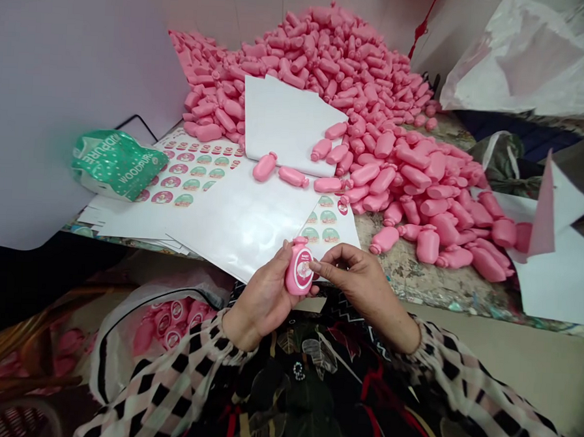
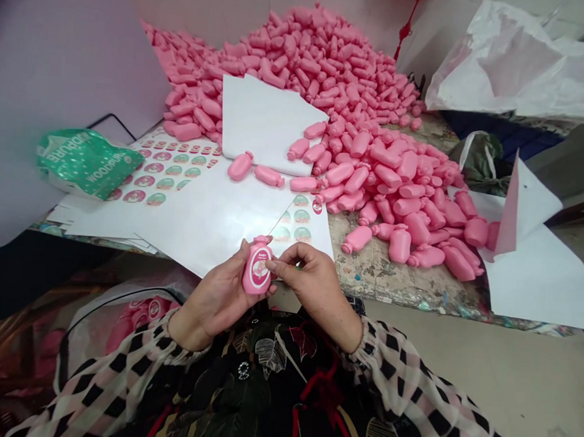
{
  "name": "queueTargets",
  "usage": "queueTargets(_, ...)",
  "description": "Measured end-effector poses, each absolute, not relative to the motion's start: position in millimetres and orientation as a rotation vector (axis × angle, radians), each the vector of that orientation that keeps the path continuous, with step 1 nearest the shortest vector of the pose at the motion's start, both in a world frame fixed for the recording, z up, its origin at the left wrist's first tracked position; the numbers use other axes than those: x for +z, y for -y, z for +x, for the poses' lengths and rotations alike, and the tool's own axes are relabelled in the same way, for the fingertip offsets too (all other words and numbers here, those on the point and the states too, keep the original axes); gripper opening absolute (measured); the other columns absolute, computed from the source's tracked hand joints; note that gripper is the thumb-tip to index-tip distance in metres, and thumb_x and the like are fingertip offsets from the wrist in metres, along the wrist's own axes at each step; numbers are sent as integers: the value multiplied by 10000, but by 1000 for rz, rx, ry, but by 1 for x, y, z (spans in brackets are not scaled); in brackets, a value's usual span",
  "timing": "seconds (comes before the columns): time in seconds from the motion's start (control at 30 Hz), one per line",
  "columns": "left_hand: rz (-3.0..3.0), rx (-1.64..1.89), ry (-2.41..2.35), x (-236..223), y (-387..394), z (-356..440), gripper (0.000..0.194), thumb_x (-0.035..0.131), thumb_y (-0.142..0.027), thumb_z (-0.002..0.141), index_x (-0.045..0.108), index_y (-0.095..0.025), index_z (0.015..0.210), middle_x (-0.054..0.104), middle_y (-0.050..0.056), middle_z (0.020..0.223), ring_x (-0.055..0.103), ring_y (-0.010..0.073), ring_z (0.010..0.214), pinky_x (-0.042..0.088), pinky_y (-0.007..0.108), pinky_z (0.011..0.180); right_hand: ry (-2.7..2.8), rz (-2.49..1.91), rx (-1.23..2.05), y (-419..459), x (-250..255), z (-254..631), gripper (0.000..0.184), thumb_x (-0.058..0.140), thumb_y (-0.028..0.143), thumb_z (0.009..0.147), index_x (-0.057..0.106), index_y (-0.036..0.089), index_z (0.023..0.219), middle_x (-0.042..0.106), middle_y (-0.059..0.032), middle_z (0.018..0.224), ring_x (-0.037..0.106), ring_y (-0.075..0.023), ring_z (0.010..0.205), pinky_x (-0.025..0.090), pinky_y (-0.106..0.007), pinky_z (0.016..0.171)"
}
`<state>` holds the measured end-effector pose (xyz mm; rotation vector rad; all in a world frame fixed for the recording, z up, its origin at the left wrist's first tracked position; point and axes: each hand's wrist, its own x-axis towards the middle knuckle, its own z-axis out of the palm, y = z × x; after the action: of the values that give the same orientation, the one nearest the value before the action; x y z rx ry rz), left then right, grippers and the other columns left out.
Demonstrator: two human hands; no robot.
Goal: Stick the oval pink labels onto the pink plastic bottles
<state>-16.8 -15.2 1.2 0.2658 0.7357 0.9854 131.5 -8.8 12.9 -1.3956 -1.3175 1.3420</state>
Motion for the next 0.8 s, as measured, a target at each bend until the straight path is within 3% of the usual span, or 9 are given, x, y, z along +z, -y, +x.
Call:
queueTargets(0.33, 464, 923, -776, 0, 18, -18, 407, 528, -467, 852, 489, -237, 1185, 551, 24, 920, 576, 121, 728, 503, 269, 627, 1473, -1416, 1289, 7, 0, 137, 253, 679, 416, 718, 572, 189, 697, 604, 27, 628, 521, -111, 562, 402, -240, 547)
queueTargets(0.5, 651, 806, -838, -4, 22, -22, 625, 707, -240, 734, 369, -249, 1259, 547, -21, 823, 573, 89, 631, 476, 238, 609, 1889, -1510, 831, 11, 4, 141, 199, 614, 385, 799, 614, 202, 721, 629, 10, 720, 553, -129, 678, 387, -249, 621)
queueTargets(0.63, 692, 764, -784, -5, 22, -26, 523, 646, -273, 784, 363, -221, 1220, 567, -2, 806, 606, 125, 616, 500, 261, 559, 2007, -1550, 656, 12, 7, 144, 240, 602, 447, 803, 633, 211, 771, 639, 2, 769, 562, -142, 733, 374, -255, 639)
queueTargets(0.8, 742, 758, -831, 6, 29, -37, 428, 629, -255, 788, 405, -229, 1152, 616, 8, 787, 578, 107, 547, 448, 202, 457, 1924, -1696, 843, 4, -5, 166, 315, 635, 524, 743, 640, 219, 822, 660, 12, 750, 576, -143, 661, 364, -245, 567)
